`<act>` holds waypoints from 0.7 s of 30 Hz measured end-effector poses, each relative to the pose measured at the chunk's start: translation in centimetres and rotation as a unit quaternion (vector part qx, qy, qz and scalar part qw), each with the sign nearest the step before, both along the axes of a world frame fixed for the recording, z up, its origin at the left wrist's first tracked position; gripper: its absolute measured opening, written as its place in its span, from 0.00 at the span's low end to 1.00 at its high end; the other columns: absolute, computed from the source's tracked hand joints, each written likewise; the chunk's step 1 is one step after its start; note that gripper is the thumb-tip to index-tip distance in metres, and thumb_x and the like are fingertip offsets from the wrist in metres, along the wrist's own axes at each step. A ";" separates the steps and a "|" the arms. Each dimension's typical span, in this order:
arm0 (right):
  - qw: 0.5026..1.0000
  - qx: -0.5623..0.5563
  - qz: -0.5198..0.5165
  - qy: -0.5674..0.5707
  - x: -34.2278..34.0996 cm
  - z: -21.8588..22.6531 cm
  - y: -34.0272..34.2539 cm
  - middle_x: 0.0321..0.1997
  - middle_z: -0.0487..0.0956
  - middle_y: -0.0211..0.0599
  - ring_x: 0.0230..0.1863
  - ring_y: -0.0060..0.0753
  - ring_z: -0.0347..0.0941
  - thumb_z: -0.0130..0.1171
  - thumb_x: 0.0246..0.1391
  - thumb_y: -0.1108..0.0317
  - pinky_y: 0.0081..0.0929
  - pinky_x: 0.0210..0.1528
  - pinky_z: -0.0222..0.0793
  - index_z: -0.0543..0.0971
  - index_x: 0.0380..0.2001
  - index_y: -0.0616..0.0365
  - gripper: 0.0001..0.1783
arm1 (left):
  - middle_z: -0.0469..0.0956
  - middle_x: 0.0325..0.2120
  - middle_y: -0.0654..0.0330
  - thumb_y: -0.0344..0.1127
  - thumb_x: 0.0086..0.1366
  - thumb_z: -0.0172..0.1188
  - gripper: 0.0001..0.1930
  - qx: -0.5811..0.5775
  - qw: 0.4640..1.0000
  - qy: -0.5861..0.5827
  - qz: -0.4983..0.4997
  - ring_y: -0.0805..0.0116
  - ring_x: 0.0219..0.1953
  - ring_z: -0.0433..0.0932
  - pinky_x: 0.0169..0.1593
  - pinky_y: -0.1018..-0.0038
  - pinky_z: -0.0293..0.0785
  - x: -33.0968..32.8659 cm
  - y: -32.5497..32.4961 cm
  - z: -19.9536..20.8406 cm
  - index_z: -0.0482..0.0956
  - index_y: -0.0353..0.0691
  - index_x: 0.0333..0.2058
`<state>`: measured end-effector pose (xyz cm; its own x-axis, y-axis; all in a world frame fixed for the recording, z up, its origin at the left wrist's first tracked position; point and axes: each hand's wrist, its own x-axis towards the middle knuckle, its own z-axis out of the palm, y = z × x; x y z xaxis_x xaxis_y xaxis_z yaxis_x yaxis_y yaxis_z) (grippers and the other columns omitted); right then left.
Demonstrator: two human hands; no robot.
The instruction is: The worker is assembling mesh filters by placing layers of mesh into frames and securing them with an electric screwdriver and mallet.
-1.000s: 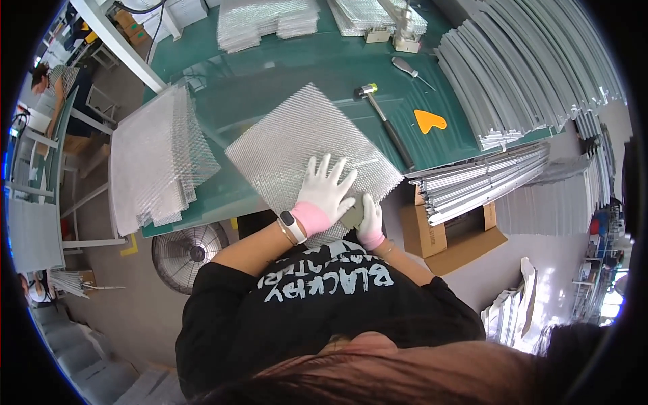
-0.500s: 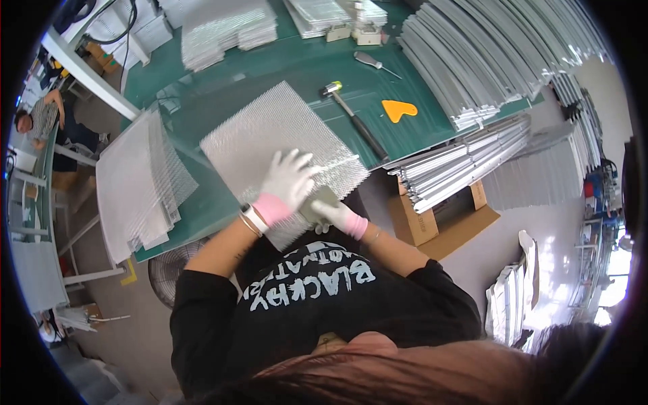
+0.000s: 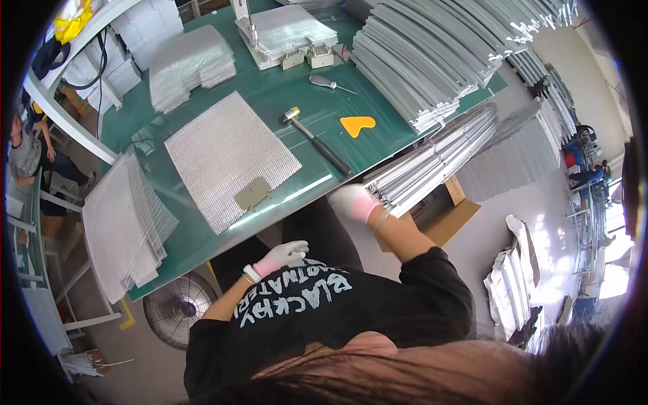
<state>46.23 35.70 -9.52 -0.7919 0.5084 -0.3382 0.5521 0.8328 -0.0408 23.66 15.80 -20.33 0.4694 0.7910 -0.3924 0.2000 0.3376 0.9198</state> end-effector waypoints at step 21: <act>0.956 -0.205 0.017 0.207 -1.4 6.1 -6.4 0.39 0.83 0.48 0.43 0.53 0.79 0.55 0.53 0.62 0.44 0.47 0.75 0.82 0.44 0.54 0.17 | 0.75 0.55 0.49 0.36 0.70 0.55 0.26 0.083 0.982 -0.010 0.172 0.62 0.58 0.74 0.63 0.71 0.67 -0.3 -0.6 -3.8 0.63 0.31 0.63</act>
<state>44.84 29.32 -3.38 -0.9146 0.3725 -0.1574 0.3913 0.7168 -0.5771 23.33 15.18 -24.11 0.1698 0.9563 -0.2380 0.0810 0.2271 0.9705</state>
